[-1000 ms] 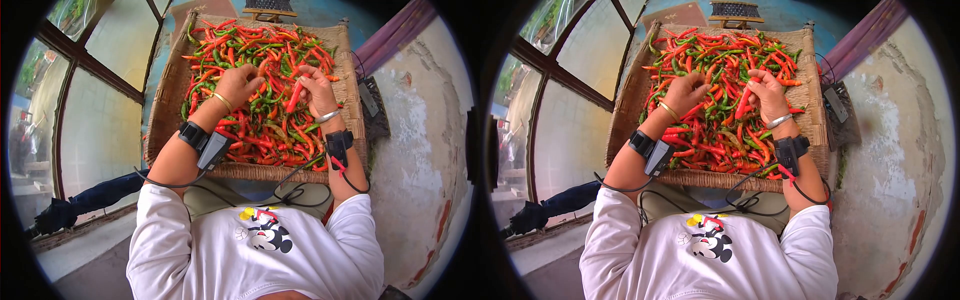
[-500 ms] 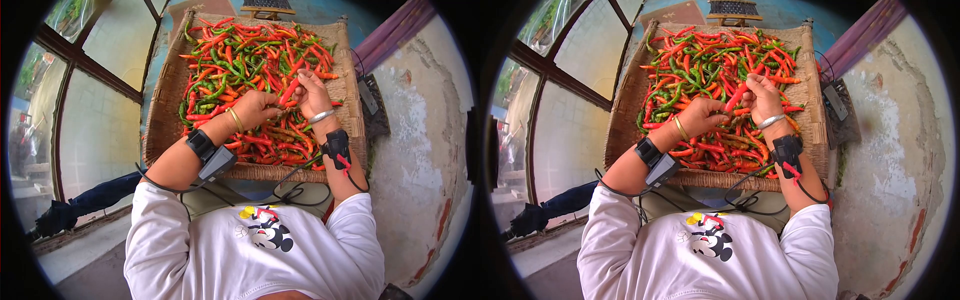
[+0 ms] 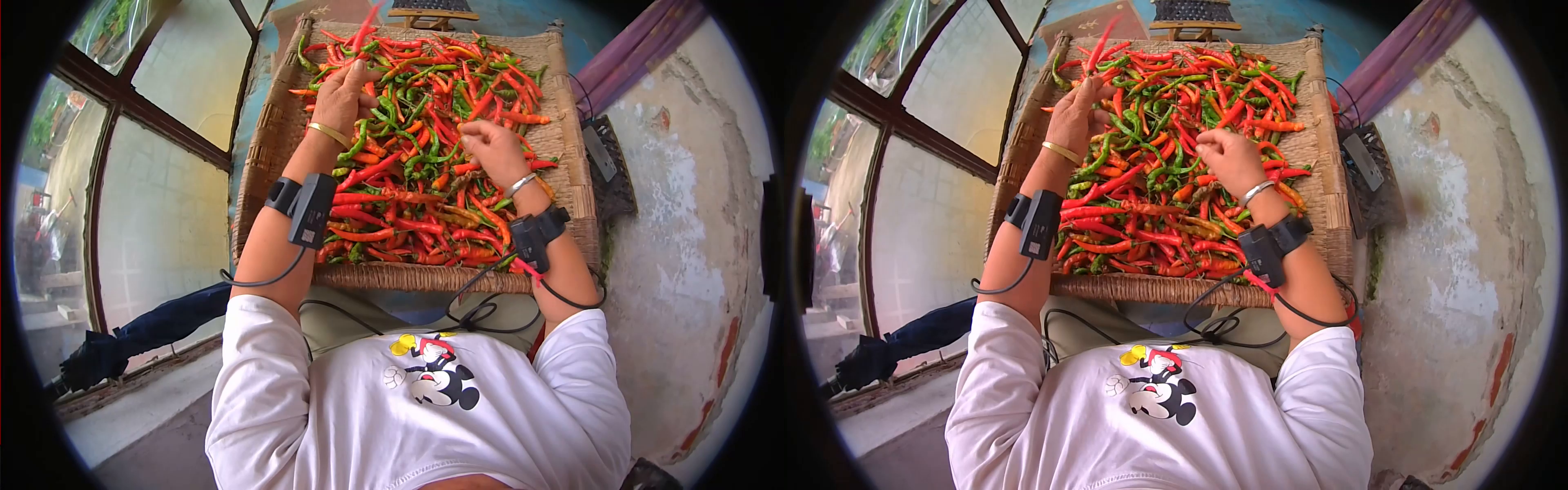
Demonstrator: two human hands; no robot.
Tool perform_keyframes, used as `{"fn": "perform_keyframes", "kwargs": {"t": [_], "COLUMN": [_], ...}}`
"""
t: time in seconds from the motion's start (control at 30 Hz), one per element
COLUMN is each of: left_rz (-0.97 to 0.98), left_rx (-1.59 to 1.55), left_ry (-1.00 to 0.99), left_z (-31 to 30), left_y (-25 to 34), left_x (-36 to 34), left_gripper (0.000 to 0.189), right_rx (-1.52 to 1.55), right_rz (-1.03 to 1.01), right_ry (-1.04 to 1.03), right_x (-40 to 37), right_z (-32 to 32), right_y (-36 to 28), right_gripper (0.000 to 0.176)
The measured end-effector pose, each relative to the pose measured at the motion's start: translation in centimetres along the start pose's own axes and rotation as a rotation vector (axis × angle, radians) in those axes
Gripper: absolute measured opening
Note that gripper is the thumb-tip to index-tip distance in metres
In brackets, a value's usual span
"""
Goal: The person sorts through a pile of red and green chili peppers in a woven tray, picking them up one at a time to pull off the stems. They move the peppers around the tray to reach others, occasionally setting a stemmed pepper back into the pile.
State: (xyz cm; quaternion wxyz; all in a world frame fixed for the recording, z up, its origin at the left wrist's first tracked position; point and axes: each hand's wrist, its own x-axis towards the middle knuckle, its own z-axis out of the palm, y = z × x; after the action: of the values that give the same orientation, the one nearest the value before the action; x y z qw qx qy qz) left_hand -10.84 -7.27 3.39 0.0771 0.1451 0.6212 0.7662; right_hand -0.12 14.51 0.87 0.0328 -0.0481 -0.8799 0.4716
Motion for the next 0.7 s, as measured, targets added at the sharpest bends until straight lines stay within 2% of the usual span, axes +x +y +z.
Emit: {"fn": "perform_keyframes", "kwargs": {"t": [0.03, 0.07, 0.1, 0.13, 0.17, 0.23, 0.3, 0.37, 0.5, 0.53, 0.67, 0.7], "left_rz": [-0.179, -0.358, -0.360, -0.263, -0.162, 0.130, 0.635, 0.696, 0.569, 0.587, 0.537, 0.518], "left_rx": [0.066, 0.129, 0.124, 0.248, 0.372, 0.644, 0.783, 0.680, 0.564, 0.514, 0.497, 0.379], "left_ry": [0.065, 0.128, 0.123, 0.004, -0.114, -0.353, -0.466, -0.567, -0.669, -0.689, -0.675, -0.701], "left_z": [-0.4, -0.5, -0.1, 0.8, 1.6, 3.6, 5.5, 6.9, 7.6, 7.7, 7.6, 7.6], "left_y": [-0.5, -1.1, -1.8, -2.4, -2.9, -2.6, -2.9, -1.8, -0.9, -1.1, -2.3, -2.4], "left_x": [0.1, 0.2, -0.1, -0.9, -1.7, -3.7, -5.5, -7.4, -9.2, -9.4, -9.6, -9.3], "left_gripper": [0.031, 0.030, 0.030, 0.027, 0.025, 0.020, 0.020, 0.022, 0.022, 0.024, 0.033, 0.038], "right_rx": [-0.003, -0.212, -0.420, -0.478, -0.481, -0.699, -0.745, -0.814, -0.729, -0.742, -0.649, -0.573], "right_rz": [0.000, -0.053, -0.103, -0.021, -0.015, -0.036, -0.020, -0.073, -0.079, -0.042, -0.023, -0.002], "right_ry": [0.000, -0.013, -0.026, -0.126, -0.122, -0.190, -0.157, -0.148, -0.006, 0.008, 0.076, 0.103], "right_x": [-0.1, -0.3, -0.5, -0.4, -0.4, -0.4, -0.3, 0.1, 1.0, 1.3, 2.8, 3.2], "right_z": [0.2, 0.5, 0.7, 0.5, 0.5, 0.6, 0.8, 0.6, 1.2, 1.3, 1.9, 2.2], "right_y": [0.0, -0.1, -0.5, -1.1, -1.3, -1.5, -1.5, -1.7, -2.5, -3.0, -3.3, -3.1], "right_gripper": [0.027, 0.024, 0.021, 0.021, 0.021, 0.022, 0.021, 0.020, 0.018, 0.018, 0.018, 0.018]}}
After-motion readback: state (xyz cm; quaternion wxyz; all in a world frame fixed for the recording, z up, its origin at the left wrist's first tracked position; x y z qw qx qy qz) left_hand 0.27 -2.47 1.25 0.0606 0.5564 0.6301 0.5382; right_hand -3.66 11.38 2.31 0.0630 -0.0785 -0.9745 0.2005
